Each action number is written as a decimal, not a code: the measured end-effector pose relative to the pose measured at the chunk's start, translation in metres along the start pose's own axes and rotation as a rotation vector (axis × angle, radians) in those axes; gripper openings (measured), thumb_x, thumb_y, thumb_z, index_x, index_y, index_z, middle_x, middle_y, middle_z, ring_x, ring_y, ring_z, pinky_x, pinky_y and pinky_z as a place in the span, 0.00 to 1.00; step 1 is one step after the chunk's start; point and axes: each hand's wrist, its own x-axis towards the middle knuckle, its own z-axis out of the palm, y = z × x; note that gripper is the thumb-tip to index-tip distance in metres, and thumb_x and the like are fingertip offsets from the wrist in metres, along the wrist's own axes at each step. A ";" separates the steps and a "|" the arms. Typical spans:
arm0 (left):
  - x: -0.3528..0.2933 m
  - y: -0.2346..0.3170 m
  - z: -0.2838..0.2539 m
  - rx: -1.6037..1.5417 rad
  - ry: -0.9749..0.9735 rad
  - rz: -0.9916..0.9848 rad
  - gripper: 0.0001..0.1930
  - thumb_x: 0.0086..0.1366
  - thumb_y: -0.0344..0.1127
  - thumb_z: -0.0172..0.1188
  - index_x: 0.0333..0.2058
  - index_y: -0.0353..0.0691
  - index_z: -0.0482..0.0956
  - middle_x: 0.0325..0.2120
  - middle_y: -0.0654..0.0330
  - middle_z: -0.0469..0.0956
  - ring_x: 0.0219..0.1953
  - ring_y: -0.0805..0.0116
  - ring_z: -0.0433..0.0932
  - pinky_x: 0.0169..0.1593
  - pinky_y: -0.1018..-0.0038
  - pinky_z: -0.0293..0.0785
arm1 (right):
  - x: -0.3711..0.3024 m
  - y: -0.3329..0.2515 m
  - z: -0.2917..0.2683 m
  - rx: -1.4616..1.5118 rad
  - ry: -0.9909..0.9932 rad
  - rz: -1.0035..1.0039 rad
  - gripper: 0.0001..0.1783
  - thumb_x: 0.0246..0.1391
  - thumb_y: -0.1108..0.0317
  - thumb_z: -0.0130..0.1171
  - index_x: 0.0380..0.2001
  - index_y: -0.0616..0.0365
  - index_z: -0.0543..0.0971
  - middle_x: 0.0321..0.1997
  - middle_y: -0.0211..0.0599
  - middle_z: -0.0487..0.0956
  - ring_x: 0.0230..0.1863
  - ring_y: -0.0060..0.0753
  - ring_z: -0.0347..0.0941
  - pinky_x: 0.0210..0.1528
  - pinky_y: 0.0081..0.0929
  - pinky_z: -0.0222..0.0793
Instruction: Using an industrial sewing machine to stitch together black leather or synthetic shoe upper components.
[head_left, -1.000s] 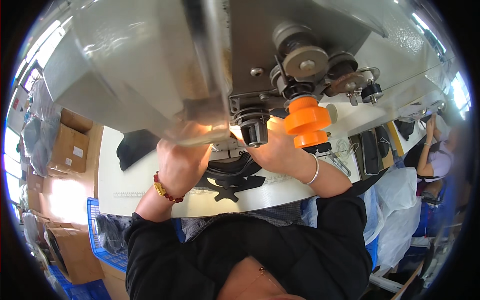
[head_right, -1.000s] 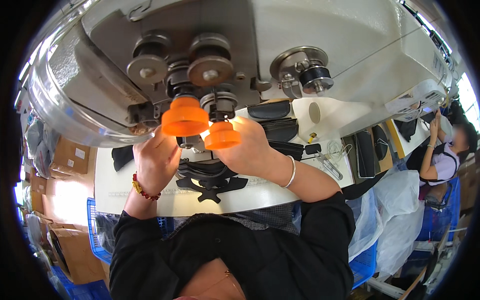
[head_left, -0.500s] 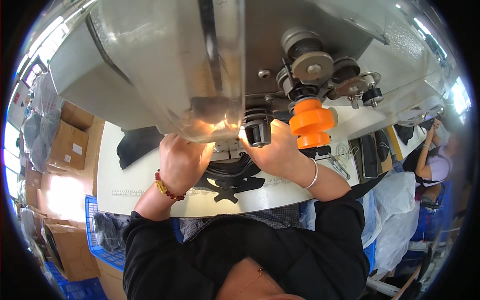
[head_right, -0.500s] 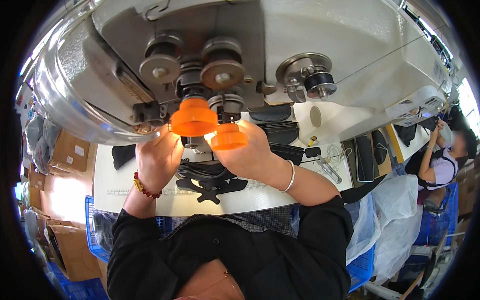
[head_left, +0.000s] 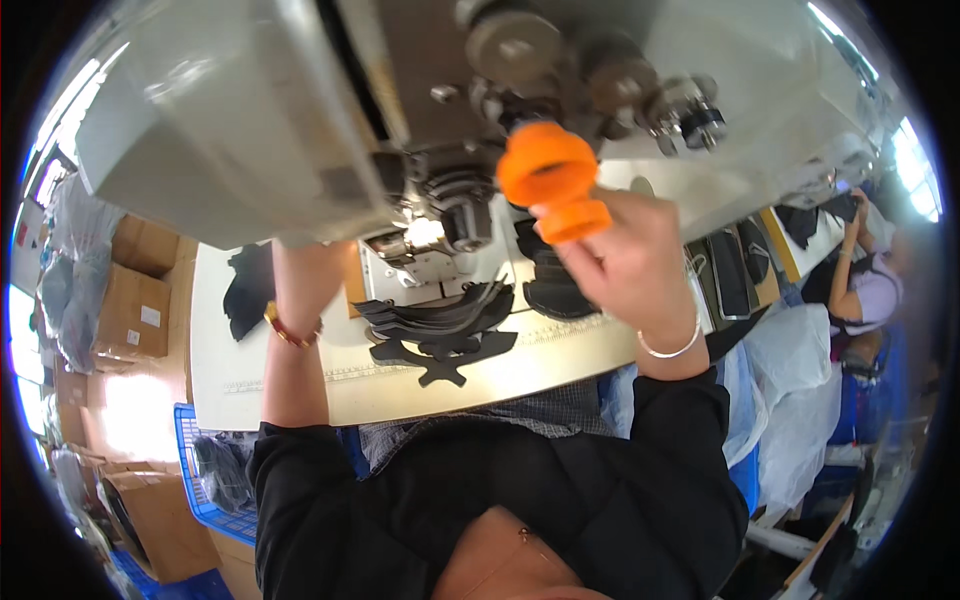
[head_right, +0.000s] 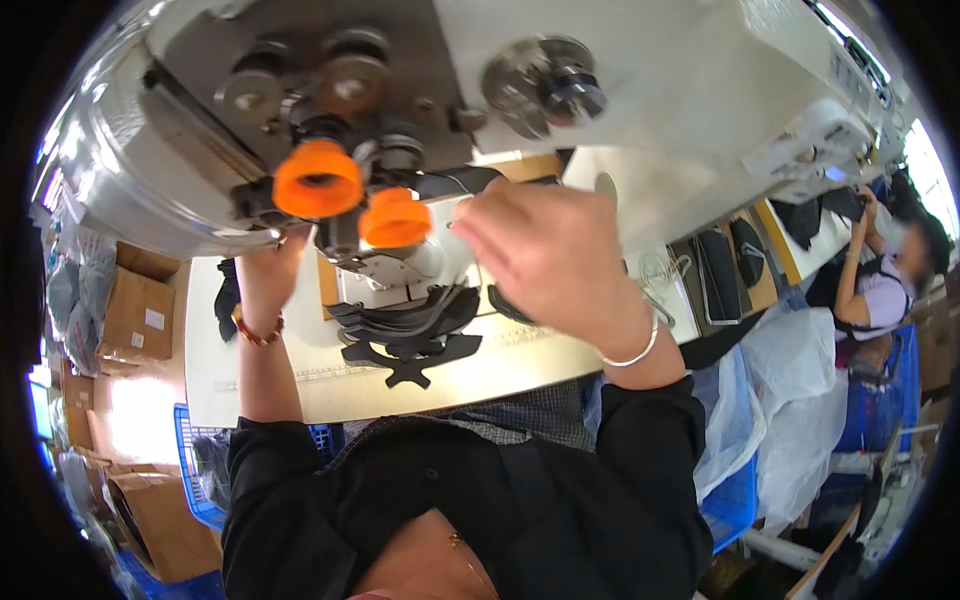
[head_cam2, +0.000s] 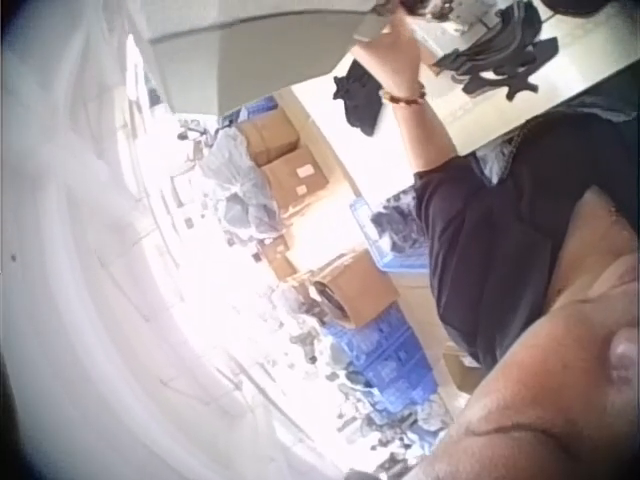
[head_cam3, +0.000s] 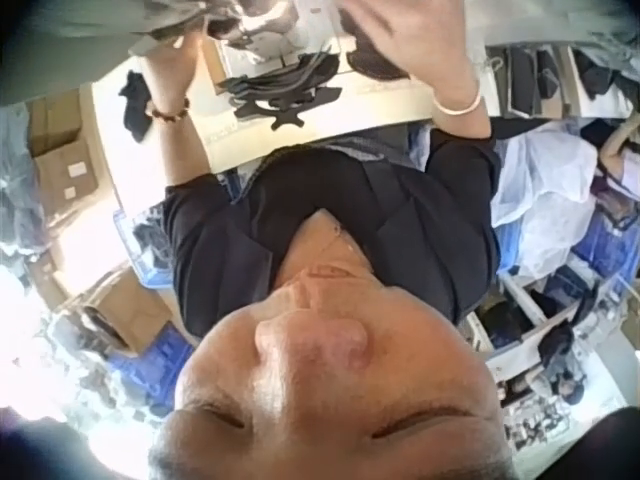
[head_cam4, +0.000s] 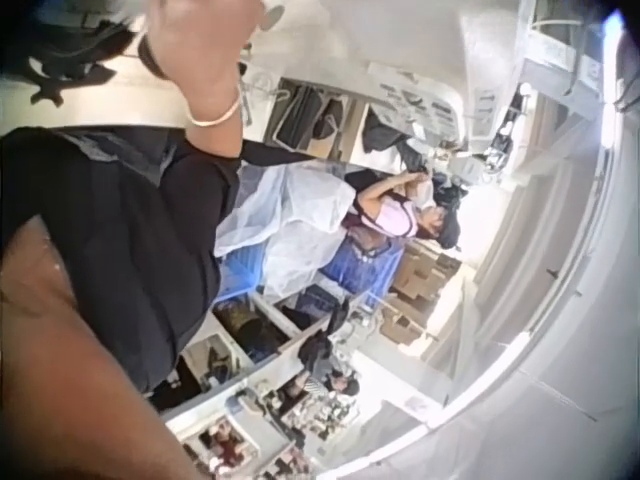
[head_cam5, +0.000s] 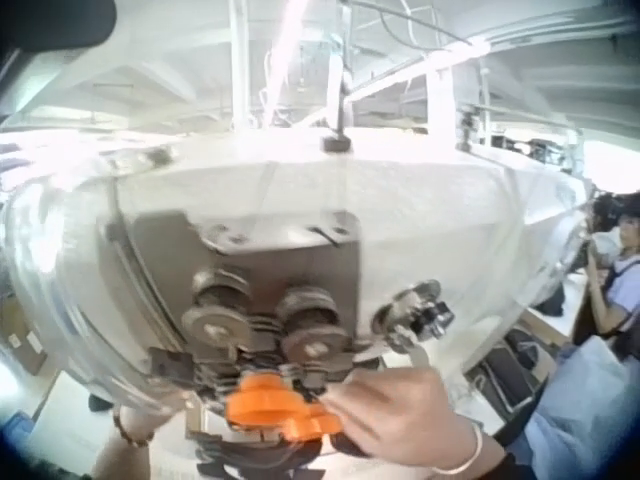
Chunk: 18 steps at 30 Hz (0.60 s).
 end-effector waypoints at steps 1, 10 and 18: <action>0.007 -0.021 0.000 0.469 -0.021 0.301 0.06 0.51 0.26 0.65 0.30 0.41 0.83 0.29 0.58 0.81 0.33 0.61 0.79 0.39 0.68 0.75 | -0.002 0.000 -0.012 -0.019 -0.129 0.124 0.07 0.47 0.67 0.65 0.25 0.54 0.76 0.20 0.32 0.72 0.22 0.36 0.73 0.20 0.32 0.65; 0.051 -0.165 0.022 0.007 -0.064 0.252 0.09 0.62 0.35 0.61 0.39 0.39 0.79 0.37 0.56 0.79 0.39 0.61 0.77 0.43 0.66 0.74 | -0.108 -0.005 0.018 -0.151 -0.802 0.363 0.18 0.39 0.66 0.69 0.35 0.55 0.75 0.34 0.33 0.72 0.40 0.39 0.72 0.36 0.34 0.71; 0.013 -0.088 -0.079 0.081 0.078 -0.221 0.05 0.62 0.29 0.59 0.33 0.32 0.79 0.23 0.61 0.79 0.26 0.77 0.72 0.34 0.78 0.69 | -0.141 -0.022 0.041 -0.232 -0.502 0.558 0.28 0.33 0.70 0.73 0.43 0.55 0.76 0.41 0.36 0.71 0.45 0.42 0.69 0.46 0.36 0.69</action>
